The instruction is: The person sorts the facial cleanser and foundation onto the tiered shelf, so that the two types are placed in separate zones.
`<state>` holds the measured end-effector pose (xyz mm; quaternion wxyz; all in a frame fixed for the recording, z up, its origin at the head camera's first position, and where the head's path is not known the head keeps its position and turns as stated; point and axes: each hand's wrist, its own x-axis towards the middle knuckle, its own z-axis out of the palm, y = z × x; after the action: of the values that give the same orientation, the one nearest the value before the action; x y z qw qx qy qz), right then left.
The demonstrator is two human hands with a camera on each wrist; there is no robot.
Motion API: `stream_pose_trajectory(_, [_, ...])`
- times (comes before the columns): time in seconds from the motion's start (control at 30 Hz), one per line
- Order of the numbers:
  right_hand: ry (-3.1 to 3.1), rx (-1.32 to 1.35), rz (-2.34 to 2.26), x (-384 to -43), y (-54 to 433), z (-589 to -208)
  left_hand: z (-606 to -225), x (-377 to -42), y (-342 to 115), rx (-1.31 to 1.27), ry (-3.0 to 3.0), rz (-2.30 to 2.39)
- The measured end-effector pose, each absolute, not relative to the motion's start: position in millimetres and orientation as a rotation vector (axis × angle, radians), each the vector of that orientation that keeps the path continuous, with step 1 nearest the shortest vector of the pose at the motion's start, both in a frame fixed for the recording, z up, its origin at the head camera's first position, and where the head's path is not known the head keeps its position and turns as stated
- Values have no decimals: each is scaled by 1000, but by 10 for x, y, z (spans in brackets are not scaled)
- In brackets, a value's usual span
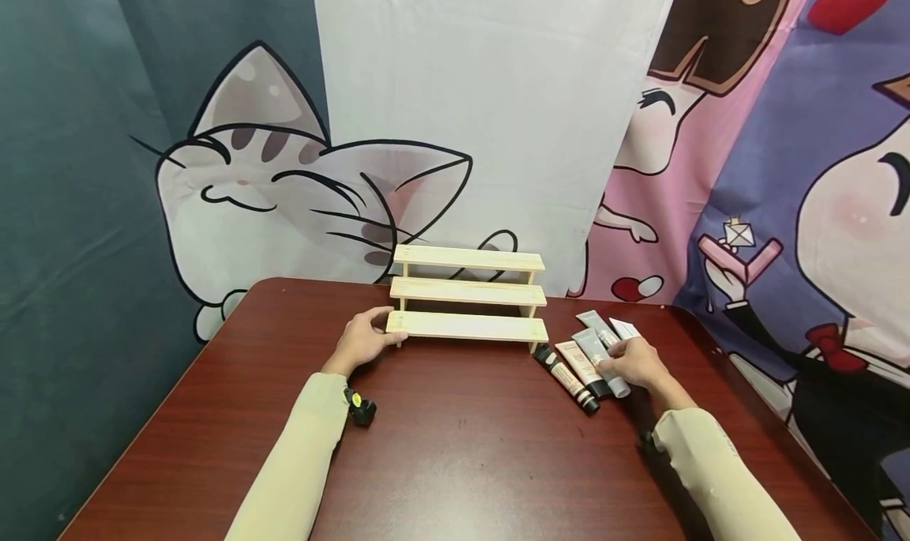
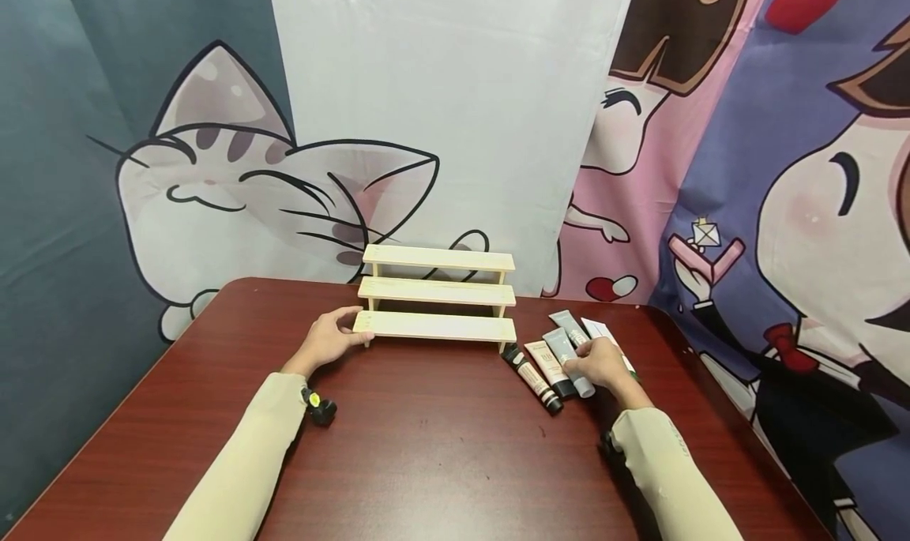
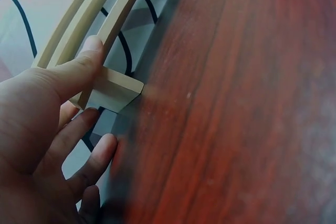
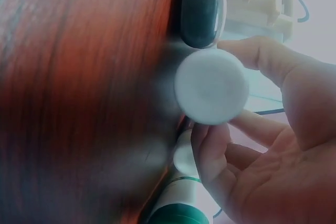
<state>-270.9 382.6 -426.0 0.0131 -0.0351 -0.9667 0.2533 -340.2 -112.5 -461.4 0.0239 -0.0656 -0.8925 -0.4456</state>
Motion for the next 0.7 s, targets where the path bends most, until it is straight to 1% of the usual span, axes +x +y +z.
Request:
stream_pose_trajectory(0.2, [-2971, -57, 796, -2711, 3837, -4277, -4651, -3425, -1148, -222, -2739, -1432])
stream_pose_trajectory(0.7, [-2835, -72, 902, -2636, 3877, -4258, -4708, -3436, -1147, -241, -2690, -1461])
